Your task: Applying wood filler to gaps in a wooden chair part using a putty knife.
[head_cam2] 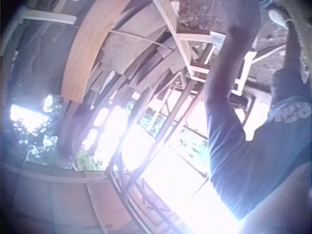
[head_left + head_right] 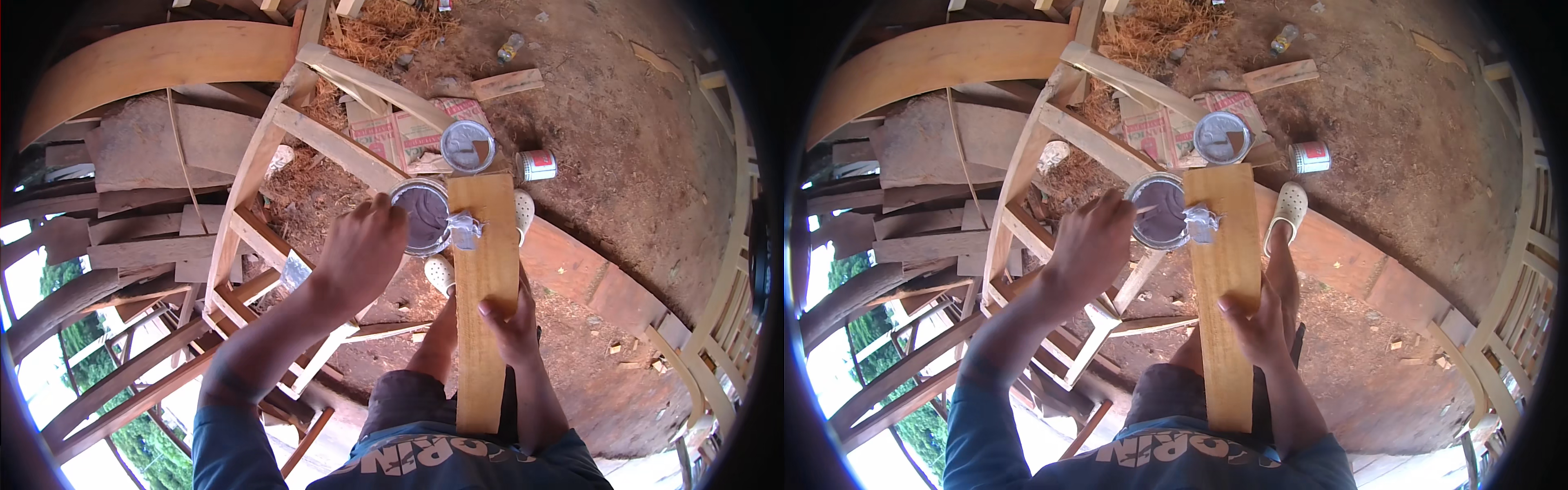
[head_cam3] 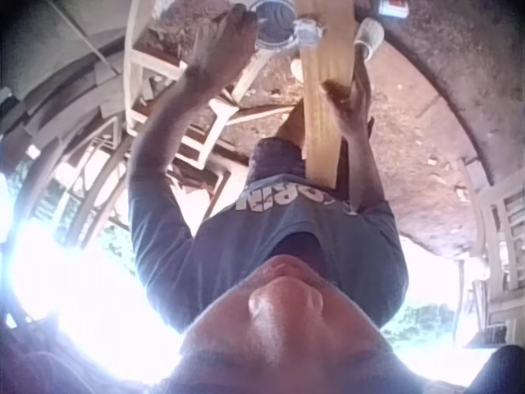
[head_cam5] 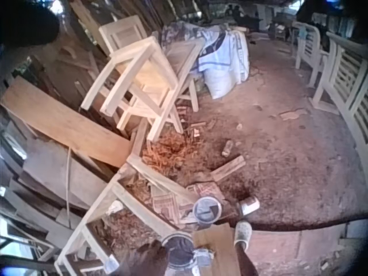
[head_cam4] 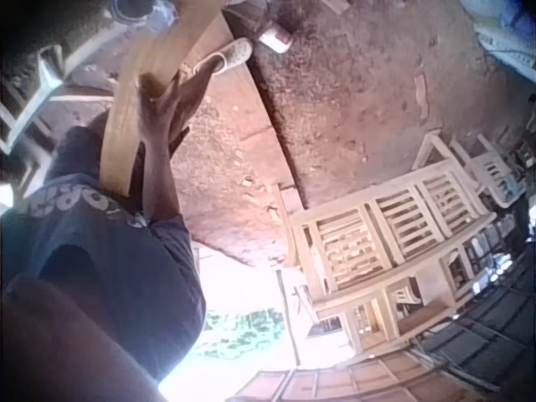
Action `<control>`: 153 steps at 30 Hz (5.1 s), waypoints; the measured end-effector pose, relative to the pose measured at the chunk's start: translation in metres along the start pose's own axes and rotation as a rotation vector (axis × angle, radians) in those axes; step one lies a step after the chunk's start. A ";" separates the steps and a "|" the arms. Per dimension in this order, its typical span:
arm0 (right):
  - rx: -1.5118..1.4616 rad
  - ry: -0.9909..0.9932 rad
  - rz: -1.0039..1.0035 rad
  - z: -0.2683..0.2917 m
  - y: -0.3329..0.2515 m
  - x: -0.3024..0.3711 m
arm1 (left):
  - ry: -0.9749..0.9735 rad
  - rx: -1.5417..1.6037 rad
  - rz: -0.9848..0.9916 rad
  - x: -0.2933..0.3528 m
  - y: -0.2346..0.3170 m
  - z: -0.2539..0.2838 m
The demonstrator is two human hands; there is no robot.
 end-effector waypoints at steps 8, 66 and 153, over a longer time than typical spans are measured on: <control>0.056 0.046 -0.001 0.007 -0.004 0.003 | -0.023 -0.015 0.089 -0.030 0.008 -0.039; -0.515 -0.262 -0.262 -0.017 -0.027 0.001 | 0.316 0.971 0.278 0.071 0.007 -0.017; -0.347 0.127 -0.272 0.078 -0.021 0.002 | 0.110 0.654 0.818 -0.023 -0.134 -0.147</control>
Point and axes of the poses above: each hand's wrist, its own x-axis away from the middle knuckle, its own z-axis out of the back of the hand, y = z × x, the point moved 5 cm from there along -x, towards the middle knuckle, and after that the axes turned 4 degrees about -x, right-handed, at the moved point
